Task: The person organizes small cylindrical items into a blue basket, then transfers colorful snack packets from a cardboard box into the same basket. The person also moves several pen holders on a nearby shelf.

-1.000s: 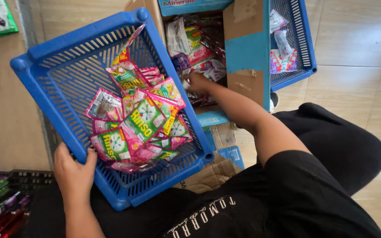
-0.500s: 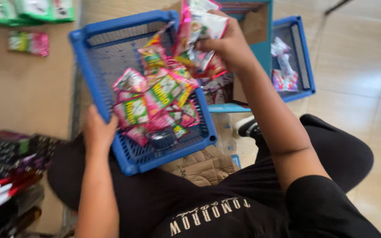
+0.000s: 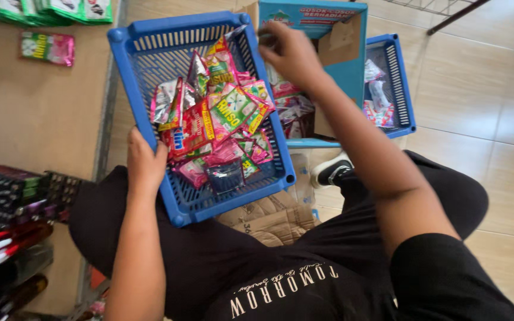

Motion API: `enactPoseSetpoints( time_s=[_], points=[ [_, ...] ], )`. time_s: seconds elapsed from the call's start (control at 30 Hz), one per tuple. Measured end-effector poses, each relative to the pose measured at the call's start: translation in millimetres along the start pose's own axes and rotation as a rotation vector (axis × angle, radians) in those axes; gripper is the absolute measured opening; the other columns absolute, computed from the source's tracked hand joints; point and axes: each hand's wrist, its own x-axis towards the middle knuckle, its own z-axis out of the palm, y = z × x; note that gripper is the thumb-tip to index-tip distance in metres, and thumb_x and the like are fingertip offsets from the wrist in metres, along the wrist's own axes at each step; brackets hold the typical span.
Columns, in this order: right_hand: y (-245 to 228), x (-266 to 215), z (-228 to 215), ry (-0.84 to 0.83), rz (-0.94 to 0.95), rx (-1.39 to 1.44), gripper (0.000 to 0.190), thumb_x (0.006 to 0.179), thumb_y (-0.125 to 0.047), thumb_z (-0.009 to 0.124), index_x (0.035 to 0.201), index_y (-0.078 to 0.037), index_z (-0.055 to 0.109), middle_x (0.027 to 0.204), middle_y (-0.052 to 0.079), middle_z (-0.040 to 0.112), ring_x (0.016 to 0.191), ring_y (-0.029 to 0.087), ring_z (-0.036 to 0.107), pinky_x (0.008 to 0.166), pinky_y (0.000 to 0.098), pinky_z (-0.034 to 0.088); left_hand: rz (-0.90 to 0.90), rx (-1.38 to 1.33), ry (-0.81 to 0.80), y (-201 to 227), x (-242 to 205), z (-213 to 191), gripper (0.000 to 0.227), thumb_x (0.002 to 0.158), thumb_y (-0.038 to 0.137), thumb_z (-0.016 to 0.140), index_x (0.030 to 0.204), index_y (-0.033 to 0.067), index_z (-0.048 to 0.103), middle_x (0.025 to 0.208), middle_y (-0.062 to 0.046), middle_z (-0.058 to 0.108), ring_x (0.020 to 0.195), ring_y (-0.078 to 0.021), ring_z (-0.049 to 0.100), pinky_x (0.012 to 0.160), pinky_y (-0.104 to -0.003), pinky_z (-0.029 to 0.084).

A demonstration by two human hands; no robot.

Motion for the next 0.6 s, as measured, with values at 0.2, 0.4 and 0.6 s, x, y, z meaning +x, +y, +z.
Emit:
enactPoseSetpoints(
  time_s=[0.2, 0.4, 0.6],
  points=[
    [188.2, -37.4, 3.3, -0.047, 0.126, -0.166, 0.034, 0.091, -0.012, 0.074, 0.123, -0.002, 0.066, 0.112, 0.018, 0.073, 0.104, 0.034, 0.070, 0.089, 0.0405, 0.055, -0.039, 0.033, -0.034, 15.4, 1.7, -12.2, 0.047, 0.094, 0.013, 0.066, 0.132, -0.0095, 0.048, 0.121, -0.033, 0.059, 0.115, -0.0510, 0.057, 0.098, -0.054, 0.046],
    [319.7, -74.4, 24.9, 0.167, 0.324, 0.183, 0.052, 0.088, -0.013, 0.070, 0.137, 0.000, 0.058, 0.128, 0.018, 0.070, 0.118, 0.026, 0.068, 0.101, 0.0378, 0.056, -0.180, 0.095, -0.113, 32.4, 2.0, -21.5, 0.046, 0.094, 0.018, 0.068, 0.130, -0.0059, 0.051, 0.119, -0.030, 0.061, 0.111, -0.0493, 0.059, 0.094, -0.054, 0.047],
    [320.7, -96.4, 58.1, -0.265, 0.228, -0.515, 0.096, 0.070, -0.029, 0.084, 0.153, -0.011, 0.040, 0.151, 0.029, 0.038, 0.139, 0.044, 0.038, 0.113, 0.0571, 0.033, -0.294, 0.156, -0.166, 31.2, 2.8, -26.5, 0.045, 0.093, 0.020, 0.070, 0.129, -0.0025, 0.053, 0.110, -0.027, 0.063, 0.103, -0.0466, 0.062, 0.090, -0.053, 0.048]
  ],
)
